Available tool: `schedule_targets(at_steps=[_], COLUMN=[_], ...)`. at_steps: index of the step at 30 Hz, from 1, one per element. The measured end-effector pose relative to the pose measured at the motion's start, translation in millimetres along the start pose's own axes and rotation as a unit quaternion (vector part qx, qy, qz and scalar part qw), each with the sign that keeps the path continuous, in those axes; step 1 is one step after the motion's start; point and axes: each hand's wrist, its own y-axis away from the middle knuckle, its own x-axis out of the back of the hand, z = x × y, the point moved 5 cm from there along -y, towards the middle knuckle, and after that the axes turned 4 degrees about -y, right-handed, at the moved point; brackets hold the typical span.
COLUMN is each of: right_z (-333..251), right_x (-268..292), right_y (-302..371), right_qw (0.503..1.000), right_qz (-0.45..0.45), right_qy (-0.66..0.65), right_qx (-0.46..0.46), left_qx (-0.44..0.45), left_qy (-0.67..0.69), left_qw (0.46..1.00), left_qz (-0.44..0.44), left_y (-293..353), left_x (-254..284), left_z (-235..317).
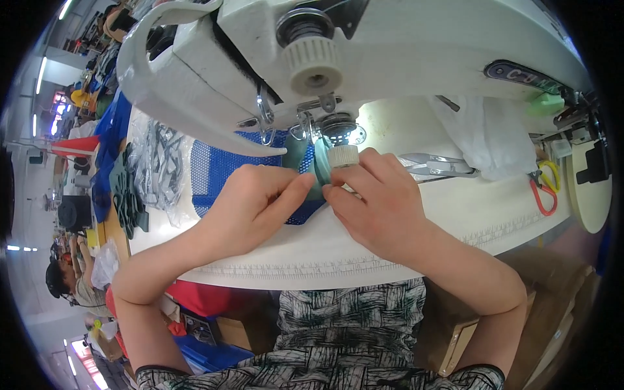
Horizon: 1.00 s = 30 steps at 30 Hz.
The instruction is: Sewing a green fabric trim onto a blue mesh fabric using an industrial sewing machine.
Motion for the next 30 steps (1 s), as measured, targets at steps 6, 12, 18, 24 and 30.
schedule_targets(at_steps=[6, 12, 18, 24, 30], right_z=[-3.4, -3.3, -11.8, -10.9, -9.3], right_x=[1.3, -0.7, -4.9, 0.6, -3.1], right_y=[-5.0, -3.3, -1.3, 0.4, 4.6], right_qw=[0.999, 0.998, 0.998, 0.998, 0.998], right_qz=[0.049, 0.063, 0.023, 0.043, 0.005], right_qy=[-0.009, -0.012, -0.023, -0.049, -0.055], right_qx=[0.004, 0.029, 0.045, 0.027, 0.009], left_qx=[0.21, 0.402, 0.387, 0.408, 0.435], left_qy=[0.034, 0.156, 0.177, 0.211, 0.221], left_qw=[0.977, 0.902, 0.904, 0.887, 0.87], left_qz=[0.007, -0.023, 0.031, 0.051, 0.07], left_y=[-14.0, -15.8, -17.0, -5.0, -2.7], left_x=[3.9, -7.2, -29.3, -27.6, -30.7], left_z=[-25.3, -9.4, -16.6, -14.6, -18.1])
